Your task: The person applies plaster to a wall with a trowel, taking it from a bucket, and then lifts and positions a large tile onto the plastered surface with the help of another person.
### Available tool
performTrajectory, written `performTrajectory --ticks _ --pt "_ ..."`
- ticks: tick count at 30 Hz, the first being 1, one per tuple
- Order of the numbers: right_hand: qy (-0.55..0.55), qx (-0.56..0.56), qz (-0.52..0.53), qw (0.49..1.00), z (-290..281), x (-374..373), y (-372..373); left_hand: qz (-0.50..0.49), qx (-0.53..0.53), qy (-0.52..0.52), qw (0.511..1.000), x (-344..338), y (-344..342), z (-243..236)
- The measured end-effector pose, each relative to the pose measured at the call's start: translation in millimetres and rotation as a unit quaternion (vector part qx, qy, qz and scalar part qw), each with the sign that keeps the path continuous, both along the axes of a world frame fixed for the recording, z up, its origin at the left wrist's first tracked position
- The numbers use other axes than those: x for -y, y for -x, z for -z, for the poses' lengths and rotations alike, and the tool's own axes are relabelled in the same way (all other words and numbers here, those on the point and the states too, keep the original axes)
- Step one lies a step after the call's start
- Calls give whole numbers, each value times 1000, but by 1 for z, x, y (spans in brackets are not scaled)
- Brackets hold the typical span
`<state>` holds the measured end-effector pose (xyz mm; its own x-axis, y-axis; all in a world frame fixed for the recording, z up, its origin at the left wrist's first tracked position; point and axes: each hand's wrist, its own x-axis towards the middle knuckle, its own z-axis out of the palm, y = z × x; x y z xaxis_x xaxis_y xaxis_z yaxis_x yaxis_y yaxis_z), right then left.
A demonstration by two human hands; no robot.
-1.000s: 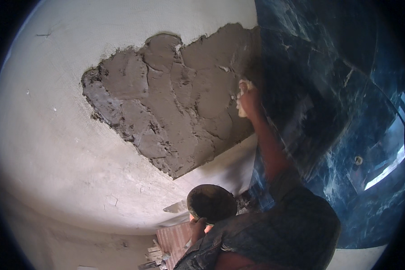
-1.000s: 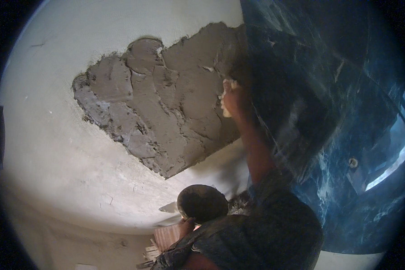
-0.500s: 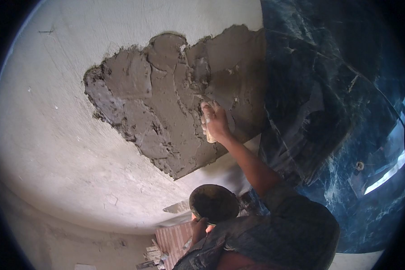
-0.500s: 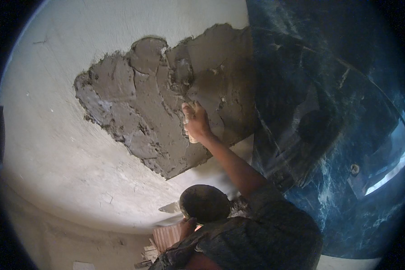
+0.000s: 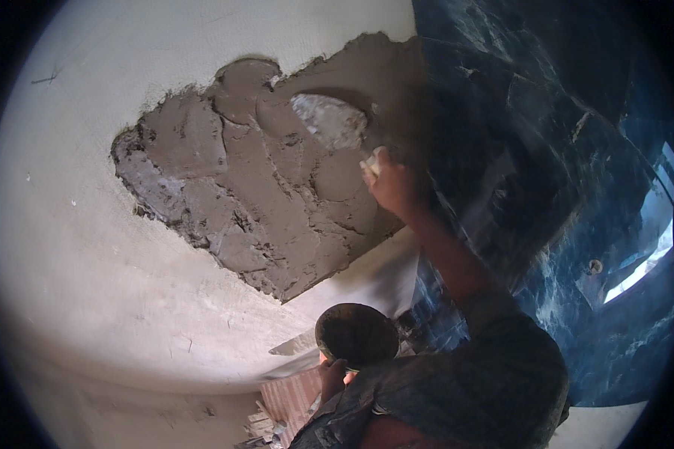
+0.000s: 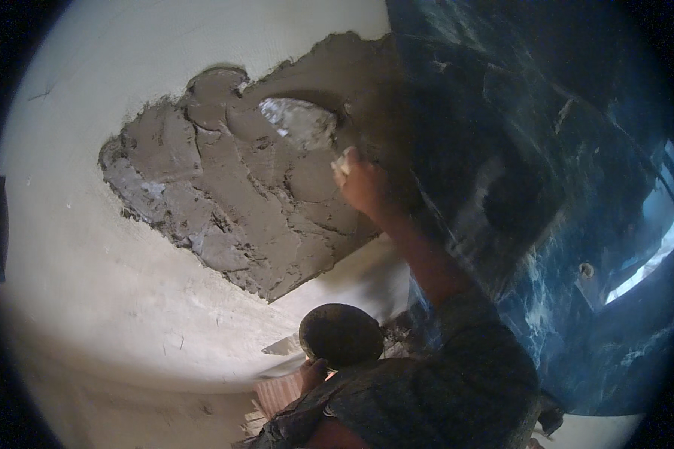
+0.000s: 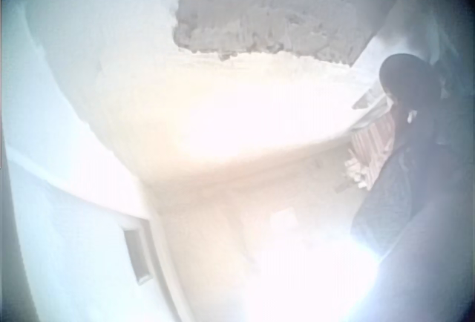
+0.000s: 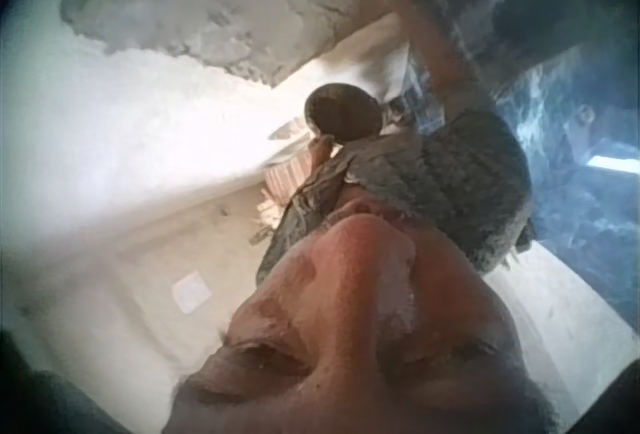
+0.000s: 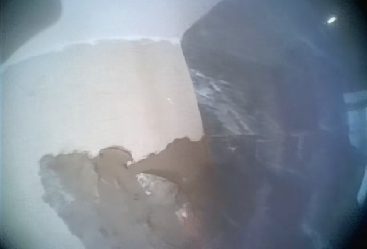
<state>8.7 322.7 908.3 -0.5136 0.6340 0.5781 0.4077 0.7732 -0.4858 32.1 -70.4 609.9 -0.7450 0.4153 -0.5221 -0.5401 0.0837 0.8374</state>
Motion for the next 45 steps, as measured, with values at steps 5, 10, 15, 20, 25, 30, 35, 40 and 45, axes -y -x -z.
performTrajectory --ticks 5,10,15,20,25,30,35,40,45 --pt "-30 -115 95 988 11 -67 -13 -13 -20 38 999 0 3 21" --pt "67 -128 96 985 24 -86 -10 10 -15 -1 1000 2 1 12" --pt "412 -267 -95 866 36 -20 14 1 -31 18 999 -5 -4 -1" --pt "479 -331 -211 786 73 18 28 42 -38 83 995 -6 -2 -7" --pt "323 -328 -220 860 115 31 19 31 -13 94 995 -10 -4 -13" --pt "568 -393 -186 698 81 16 5 35 5 106 994 -15 -16 -24" --pt "569 -436 -235 657 85 31 36 39 -11 79 996 -19 -18 -37" --pt "425 -261 -324 804 121 74 17 51 35 98 993 -8 -10 -26" --pt "597 -199 -293 720 181 112 -41 53 64 140 987 -4 -9 -54"
